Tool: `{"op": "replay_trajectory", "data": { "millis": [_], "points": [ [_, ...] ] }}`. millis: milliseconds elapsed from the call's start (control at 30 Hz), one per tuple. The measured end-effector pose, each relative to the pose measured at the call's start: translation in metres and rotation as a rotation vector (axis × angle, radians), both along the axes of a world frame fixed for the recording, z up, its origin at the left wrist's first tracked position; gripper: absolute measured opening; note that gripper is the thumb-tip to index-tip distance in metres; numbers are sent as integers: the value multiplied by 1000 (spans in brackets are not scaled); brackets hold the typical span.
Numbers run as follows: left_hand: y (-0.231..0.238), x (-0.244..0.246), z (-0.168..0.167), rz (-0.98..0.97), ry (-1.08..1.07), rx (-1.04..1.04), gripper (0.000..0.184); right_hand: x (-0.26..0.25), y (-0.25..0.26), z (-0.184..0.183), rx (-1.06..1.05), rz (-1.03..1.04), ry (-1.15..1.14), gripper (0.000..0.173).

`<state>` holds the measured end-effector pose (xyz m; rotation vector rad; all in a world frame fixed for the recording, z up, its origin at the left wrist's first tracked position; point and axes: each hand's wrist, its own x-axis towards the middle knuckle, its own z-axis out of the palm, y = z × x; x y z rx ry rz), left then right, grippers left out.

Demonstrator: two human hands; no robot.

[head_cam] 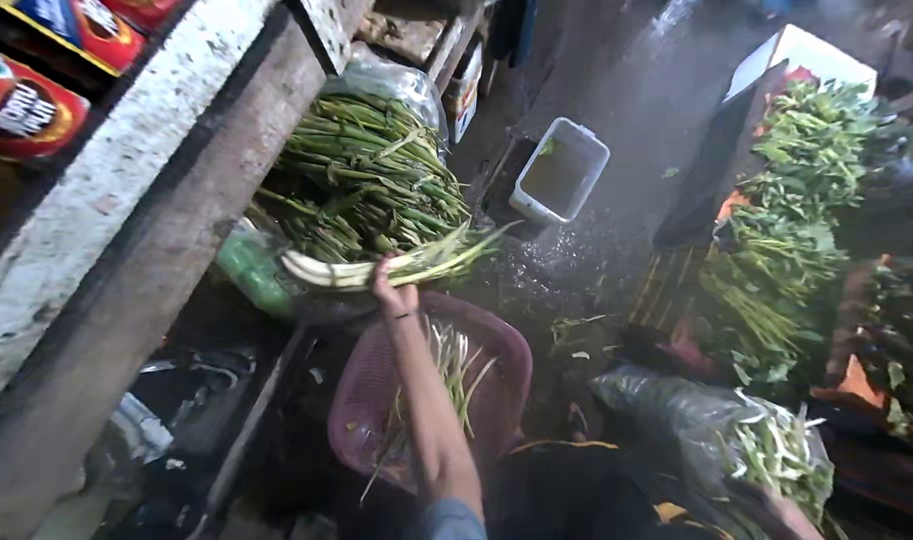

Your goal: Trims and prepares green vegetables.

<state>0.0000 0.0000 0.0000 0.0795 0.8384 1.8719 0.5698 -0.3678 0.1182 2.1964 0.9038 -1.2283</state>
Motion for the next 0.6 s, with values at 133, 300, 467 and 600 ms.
{"op": "replay_trajectory", "data": {
  "millis": [133, 300, 467, 600],
  "points": [
    [-17, 118, 28, -137, 543, -15, 28, -35, 100, 8, 546, 311, 105, 34],
    [-50, 250, 155, -420, 949, -227, 35, -128, 226, 91, 1225, 321, 480, 54],
    [-129, 362, 187, -827, 995, -87, 42, -134, 252, 135, 1472, -13, 760, 78],
    [-168, 392, 221, -1228, 1068, 37, 46, -71, 228, 154, 1574, -298, 708, 28]
  ]
}}
